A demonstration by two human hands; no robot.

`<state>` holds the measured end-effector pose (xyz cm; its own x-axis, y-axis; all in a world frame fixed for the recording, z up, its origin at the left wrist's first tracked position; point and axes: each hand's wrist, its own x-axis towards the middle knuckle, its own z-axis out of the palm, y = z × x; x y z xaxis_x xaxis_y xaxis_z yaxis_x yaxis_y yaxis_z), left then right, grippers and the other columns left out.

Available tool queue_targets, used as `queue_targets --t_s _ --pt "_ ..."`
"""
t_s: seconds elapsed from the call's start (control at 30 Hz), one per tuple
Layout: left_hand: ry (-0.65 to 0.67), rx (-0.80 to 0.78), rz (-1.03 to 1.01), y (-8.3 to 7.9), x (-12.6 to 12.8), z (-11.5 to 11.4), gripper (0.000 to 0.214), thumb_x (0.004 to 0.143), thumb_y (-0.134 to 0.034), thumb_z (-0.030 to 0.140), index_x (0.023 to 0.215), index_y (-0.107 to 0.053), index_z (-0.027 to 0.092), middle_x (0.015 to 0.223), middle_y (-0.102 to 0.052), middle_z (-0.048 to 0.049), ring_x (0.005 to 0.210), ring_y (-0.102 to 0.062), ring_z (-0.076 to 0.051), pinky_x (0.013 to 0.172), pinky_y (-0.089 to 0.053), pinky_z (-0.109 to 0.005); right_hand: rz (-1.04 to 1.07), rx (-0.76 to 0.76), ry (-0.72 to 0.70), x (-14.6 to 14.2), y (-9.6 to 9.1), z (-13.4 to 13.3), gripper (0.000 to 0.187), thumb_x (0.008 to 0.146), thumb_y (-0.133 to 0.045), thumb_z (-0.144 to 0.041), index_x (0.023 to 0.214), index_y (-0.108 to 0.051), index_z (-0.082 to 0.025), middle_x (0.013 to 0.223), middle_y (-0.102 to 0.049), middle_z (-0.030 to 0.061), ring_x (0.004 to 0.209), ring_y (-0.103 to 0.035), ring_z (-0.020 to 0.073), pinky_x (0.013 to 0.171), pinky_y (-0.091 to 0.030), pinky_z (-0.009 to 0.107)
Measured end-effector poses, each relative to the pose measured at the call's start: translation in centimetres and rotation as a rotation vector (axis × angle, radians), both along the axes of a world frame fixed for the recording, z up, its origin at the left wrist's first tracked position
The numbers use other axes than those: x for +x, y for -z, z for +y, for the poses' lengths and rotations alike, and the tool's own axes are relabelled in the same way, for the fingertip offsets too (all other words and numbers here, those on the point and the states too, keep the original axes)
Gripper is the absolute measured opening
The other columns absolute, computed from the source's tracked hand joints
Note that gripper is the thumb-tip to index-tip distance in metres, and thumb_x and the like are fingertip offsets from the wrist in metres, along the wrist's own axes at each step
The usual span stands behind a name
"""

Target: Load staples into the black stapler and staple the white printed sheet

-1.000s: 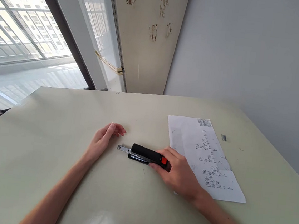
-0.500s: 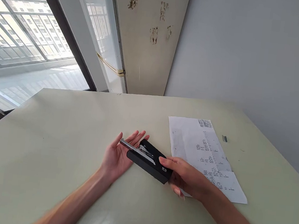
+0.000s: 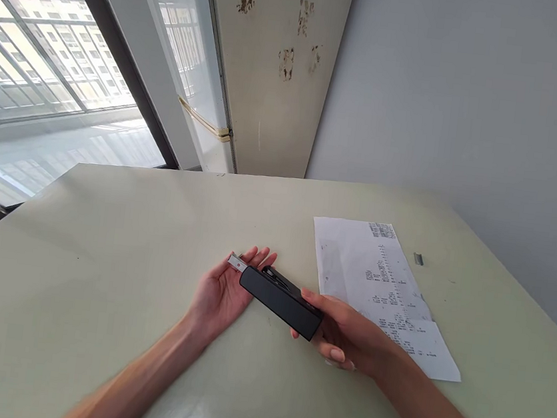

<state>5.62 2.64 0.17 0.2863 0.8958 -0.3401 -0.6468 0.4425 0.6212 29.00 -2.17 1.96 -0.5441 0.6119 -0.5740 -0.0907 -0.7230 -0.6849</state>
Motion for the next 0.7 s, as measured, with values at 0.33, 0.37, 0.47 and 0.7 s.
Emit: queue_targets --t_s 0.33,0.37,0.47,0.7 --pt "-0.085 0.130 0.187 0.8 0.1 0.2 0.020 0.097 -0.060 0.035 0.100 -0.072 0.019 0.116 -0.077 -0.0096 0.120 -0.071 -0.026 0.116 -0.050 -0.047 -0.170 0.351 0.203 0.0 -0.7 -0.1 0.048 0.098 -0.055 -0.067 0.096 -0.060 -0.020 0.085 -0.070 0.0023 0.043 -0.044 0.0055 0.040 -0.036 0.021" --pt "-0.100 0.185 0.222 0.7 0.1 0.1 0.025 0.098 -0.059 0.039 0.108 -0.071 0.020 0.119 -0.076 -0.0096 0.119 -0.071 -0.026 0.116 -0.049 -0.048 -0.214 0.407 0.231 0.0 -0.7 -0.1 0.047 0.098 -0.055 -0.067 0.094 -0.059 -0.020 0.081 -0.067 0.0006 0.044 -0.046 0.0065 0.041 -0.038 0.022" --pt "-0.102 0.397 0.418 0.5 0.2 -0.6 0.041 0.104 -0.052 0.048 0.133 -0.064 0.021 0.135 -0.070 -0.0108 0.130 -0.064 -0.027 0.120 -0.042 -0.048 -0.324 0.530 0.293 -0.1 -0.3 -0.2 0.044 0.098 -0.055 -0.066 0.100 -0.059 -0.022 0.073 -0.058 -0.0032 0.048 -0.051 0.0103 0.045 -0.043 0.025" --pt "-0.044 0.648 0.792 0.5 0.2 -2.0 0.044 0.106 -0.054 0.041 0.149 -0.048 0.029 0.148 -0.059 -0.0096 0.133 -0.060 -0.024 0.117 -0.042 -0.042 -0.483 0.670 0.308 -0.2 0.7 -0.3 0.047 0.098 -0.056 -0.064 0.118 -0.063 -0.022 0.082 -0.062 -0.0001 0.051 -0.058 0.0116 0.048 -0.049 0.026"
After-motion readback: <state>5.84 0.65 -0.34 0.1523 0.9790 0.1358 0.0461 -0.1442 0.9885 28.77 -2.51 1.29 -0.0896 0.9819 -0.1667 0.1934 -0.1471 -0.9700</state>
